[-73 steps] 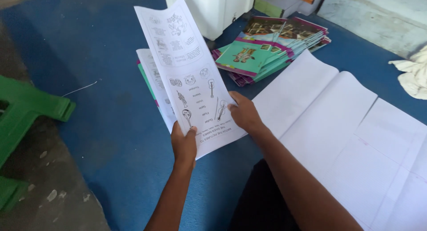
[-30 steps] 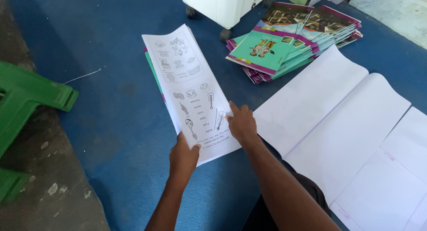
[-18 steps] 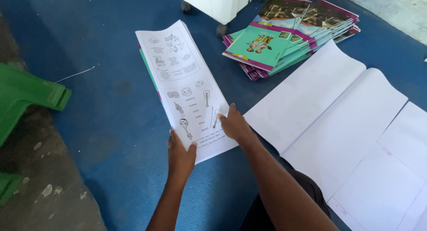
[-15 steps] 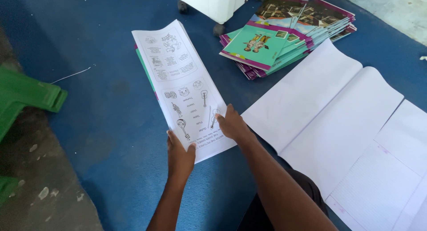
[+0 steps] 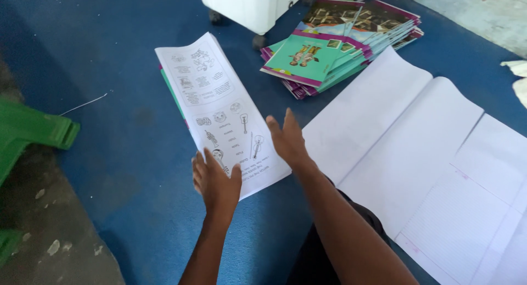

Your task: The person sits on the floor and repeatedly picks up printed sheets, flips through them, and places them into separate stacks. The person handles both lined and illustrated pages, moving them between piles on the floor.

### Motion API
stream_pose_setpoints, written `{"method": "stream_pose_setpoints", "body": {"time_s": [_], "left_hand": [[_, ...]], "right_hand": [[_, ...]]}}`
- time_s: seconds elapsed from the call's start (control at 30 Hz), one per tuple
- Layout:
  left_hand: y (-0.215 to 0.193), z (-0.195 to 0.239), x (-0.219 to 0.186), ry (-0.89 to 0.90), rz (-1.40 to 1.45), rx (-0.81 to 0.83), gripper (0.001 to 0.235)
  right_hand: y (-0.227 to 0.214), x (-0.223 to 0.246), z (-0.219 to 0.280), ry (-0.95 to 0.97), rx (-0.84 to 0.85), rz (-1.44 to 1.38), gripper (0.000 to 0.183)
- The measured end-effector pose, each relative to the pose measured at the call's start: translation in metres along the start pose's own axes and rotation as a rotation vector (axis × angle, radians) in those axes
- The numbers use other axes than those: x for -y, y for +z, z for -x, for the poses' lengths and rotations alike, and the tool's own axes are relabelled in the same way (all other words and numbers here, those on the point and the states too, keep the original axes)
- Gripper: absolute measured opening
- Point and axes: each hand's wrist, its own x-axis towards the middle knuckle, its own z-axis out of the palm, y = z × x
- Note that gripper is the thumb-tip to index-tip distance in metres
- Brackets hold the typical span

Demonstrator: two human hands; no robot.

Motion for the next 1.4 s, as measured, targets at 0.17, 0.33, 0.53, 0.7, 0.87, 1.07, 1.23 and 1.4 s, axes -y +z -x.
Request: {"method": "stream_pose_setpoints", "body": {"time_s": [0.17, 0.33, 0.53, 0.7, 0.87, 1.07, 1.23, 1.4], "left_hand": [[0.003, 0.001, -0.049, 0.362, 0.176, -0.174, 0.07], [0.022, 0.016, -0.11, 0.56, 0.332, -0.107, 0.056], [0.052, 0.051, -0.181, 0.888, 0.467, -0.13, 0.05], [0.077, 0.087, -0.229, 0.995, 0.568, 0.089, 0.039], [0.118, 0.127, -0.264, 1.12, 0.437, 0.376, 0.029], [0.211, 0.158, -0.278, 1.026, 0.153, 0.714, 0.035], [0.293, 0.18, -0.266, 0.666, 0.18, 0.965, 0.047], [0.337, 0.201, -0.244, 0.592, -0.156, 1.099, 0.054]], "right_hand": [[-0.048, -0.004, -0.003, -0.058, -0.178, -0.274, 0.071], [-0.12, -0.029, 0.016, -0.143, -0.274, -0.362, 0.063], [-0.203, -0.072, 0.071, 0.054, -0.353, -0.136, 0.06], [-0.258, -0.112, 0.112, 0.115, -0.386, 0.014, 0.059], [-0.319, -0.156, 0.152, 0.162, -0.291, 0.23, 0.061], [-0.376, -0.194, 0.2, 0.245, -0.159, 0.515, 0.066], [-0.405, -0.226, 0.254, 0.403, 0.065, 0.684, 0.089], [-0.429, -0.254, 0.304, 0.618, 0.117, 0.688, 0.127]]}}
